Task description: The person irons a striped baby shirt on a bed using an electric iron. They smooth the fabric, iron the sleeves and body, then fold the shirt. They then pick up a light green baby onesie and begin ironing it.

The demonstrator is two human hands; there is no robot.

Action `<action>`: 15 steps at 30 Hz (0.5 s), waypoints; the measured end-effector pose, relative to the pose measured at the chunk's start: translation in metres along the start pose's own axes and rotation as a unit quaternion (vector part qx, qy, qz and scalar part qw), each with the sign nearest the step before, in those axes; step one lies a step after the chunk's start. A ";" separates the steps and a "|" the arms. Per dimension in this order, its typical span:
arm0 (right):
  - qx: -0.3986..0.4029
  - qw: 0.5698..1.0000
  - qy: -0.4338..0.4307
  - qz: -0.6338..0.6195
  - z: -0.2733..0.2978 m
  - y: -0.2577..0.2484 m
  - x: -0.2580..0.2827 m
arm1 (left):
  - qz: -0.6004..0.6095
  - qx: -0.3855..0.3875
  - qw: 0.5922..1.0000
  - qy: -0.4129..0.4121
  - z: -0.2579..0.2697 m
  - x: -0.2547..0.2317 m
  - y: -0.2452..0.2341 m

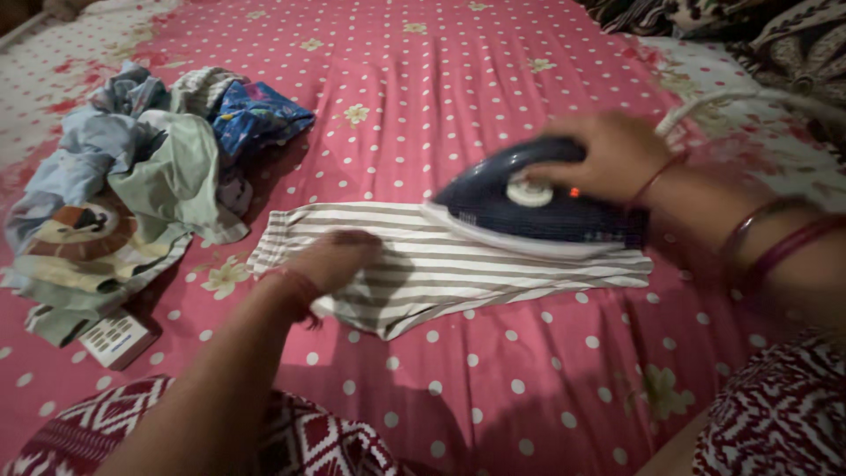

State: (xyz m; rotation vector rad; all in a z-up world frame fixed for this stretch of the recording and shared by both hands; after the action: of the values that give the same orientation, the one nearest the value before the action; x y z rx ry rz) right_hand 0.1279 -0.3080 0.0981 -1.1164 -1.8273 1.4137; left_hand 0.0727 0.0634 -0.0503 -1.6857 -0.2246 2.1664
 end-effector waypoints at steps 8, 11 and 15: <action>-0.083 0.995 -0.039 0.048 0.012 0.006 0.083 | -0.090 -0.324 0.941 -0.024 -0.001 0.020 -0.061; -0.068 0.996 -0.020 0.048 0.008 0.010 0.099 | -0.105 -0.395 0.910 -0.074 0.012 0.009 -0.079; -0.097 0.994 -0.046 0.033 -0.003 0.015 0.115 | -0.154 -0.443 0.874 -0.127 0.026 0.007 -0.096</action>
State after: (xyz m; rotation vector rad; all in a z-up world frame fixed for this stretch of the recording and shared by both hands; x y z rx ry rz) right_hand 0.0785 -0.2054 0.0782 -1.2351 -2.0460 1.3678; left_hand 0.0659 0.1571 -0.0160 -1.5602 -1.6489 2.1401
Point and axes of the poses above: each hand's wrist, its own z-axis away from the middle knuckle, its own y-axis out of the palm, x = y × z, the point moved 2 cm from there along -z, towards the middle knuckle, and after that the axes turned 13 degrees about z, right-handed, at the moved point
